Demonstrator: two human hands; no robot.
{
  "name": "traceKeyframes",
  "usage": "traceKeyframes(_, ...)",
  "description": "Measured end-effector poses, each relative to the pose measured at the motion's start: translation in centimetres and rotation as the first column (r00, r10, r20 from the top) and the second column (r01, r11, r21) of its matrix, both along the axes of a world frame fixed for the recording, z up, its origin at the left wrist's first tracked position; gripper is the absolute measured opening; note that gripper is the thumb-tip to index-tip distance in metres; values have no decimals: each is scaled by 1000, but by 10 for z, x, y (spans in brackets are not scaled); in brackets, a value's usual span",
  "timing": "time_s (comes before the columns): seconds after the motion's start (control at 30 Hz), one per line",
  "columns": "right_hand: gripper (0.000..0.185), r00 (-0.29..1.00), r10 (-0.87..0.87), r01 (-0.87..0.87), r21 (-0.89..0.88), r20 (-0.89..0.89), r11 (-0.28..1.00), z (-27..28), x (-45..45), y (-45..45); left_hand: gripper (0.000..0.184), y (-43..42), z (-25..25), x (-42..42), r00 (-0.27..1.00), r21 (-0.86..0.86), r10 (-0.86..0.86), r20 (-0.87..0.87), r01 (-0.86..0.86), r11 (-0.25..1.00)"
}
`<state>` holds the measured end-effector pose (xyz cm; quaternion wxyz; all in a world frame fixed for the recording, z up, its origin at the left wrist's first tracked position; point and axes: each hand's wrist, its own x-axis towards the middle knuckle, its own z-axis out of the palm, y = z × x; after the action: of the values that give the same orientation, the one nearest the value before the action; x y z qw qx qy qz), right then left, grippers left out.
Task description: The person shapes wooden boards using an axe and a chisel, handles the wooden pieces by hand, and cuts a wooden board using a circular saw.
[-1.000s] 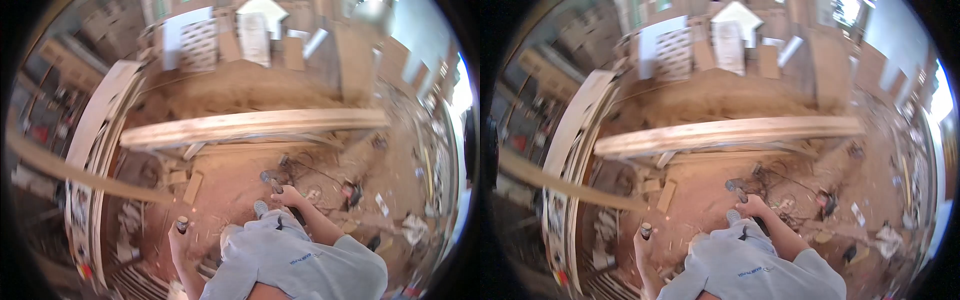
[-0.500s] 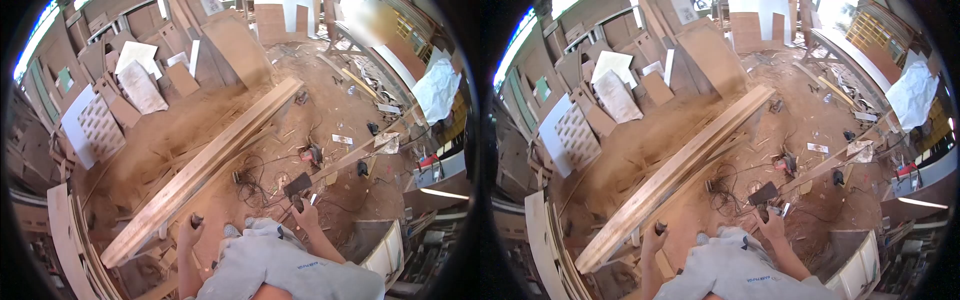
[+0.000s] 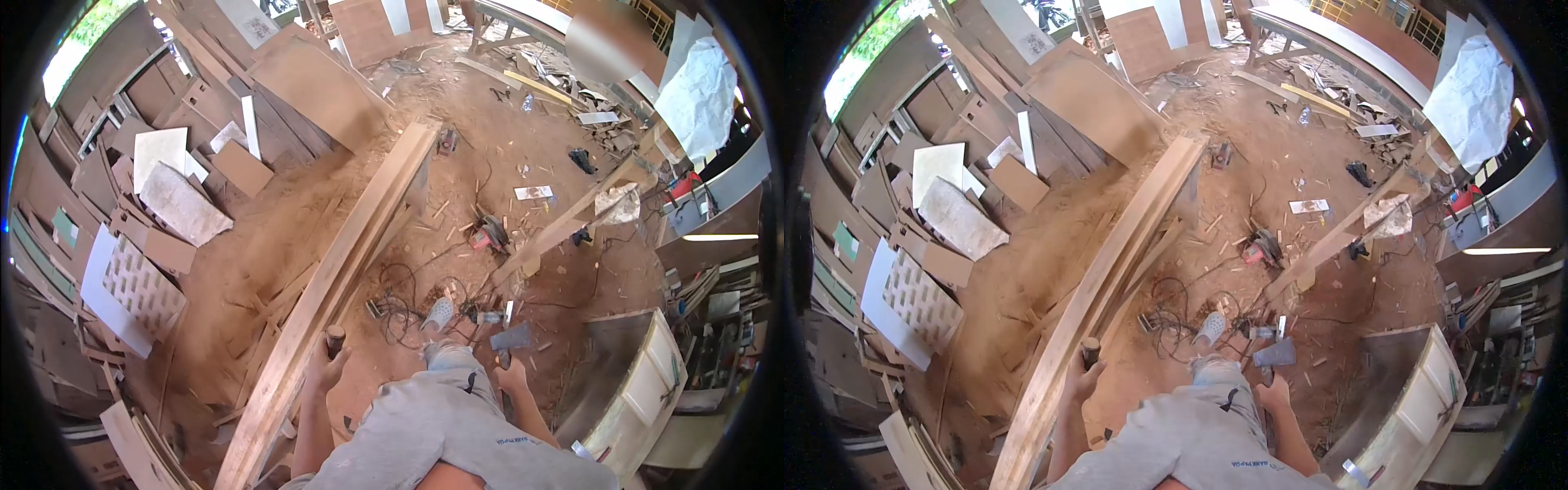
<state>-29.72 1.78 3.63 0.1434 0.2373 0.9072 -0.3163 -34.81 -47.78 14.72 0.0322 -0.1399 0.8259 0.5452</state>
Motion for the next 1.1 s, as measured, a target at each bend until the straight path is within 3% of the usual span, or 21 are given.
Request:
traceKeyframes(0.07,61,997,-38,40,-37,66,999,-30,-23,16,32,8,-9,-48,998,386,57,0,-53,921)
traceKeyframes(0.2,61,992,-59,72,-117,110,991,-53,-128,41,28,36,15,-167,998,225,28,-50,-16,974)
traceKeyframes(0.23,61,998,-13,19,-97,60,995,-57,-157,47,23,47,19,-197,984,158,80,-157,-55,986)
traceKeyframes(0.33,57,997,67,-72,-119,-45,990,-11,-255,50,20,78,47,-277,954,239,235,-185,-188,952)
traceKeyframes(0.43,58,959,189,-201,-36,-213,979,-3,-339,59,25,92,44,-339,871,513,408,-276,-225,828)
traceKeyframes(0.53,56,996,85,-74,-409,10,910,73,-422,43,27,109,59,-392,813,717,535,-230,-231,658)
traceKeyframes(0.57,52,989,81,-119,-329,-127,937,36,-437,50,26,109,59,-406,813,751,542,-213,-219,623)
traceKeyframes(0.67,52,856,290,-336,-34,-428,941,-7,-493,57,20,106,46,-456,789,824,595,-155,-230,518)
traceKeyframes(0.73,56,928,276,-301,-67,-249,951,12,-535,50,17,111,38,-492,758,837,645,-96,-289,465)
traceKeyframes(0.77,58,953,259,-273,-80,-158,959,27,-554,42,20,113,33,-514,740,787,659,-134,-325,524)
traceKeyframes(0.87,63,973,209,-231,-318,-100,919,90,-626,9,20,110,14,-578,738,845,673,-54,-325,425)
traceKeyframes(0.9,64,893,392,-414,-63,-222,908,28,-648,27,20,107,7,-599,739,858,673,-33,-324,399)
traceKeyframes(1.03,66,859,487,-507,-122,-158,853,95,-747,-6,22,103,43,-670,624,924,768,146,-363,119)
traceKeyframes(1.1,73,789,602,-614,-131,-122,778,124,-787,-21,24,90,59,-692,629,964,741,235,-248,-95)
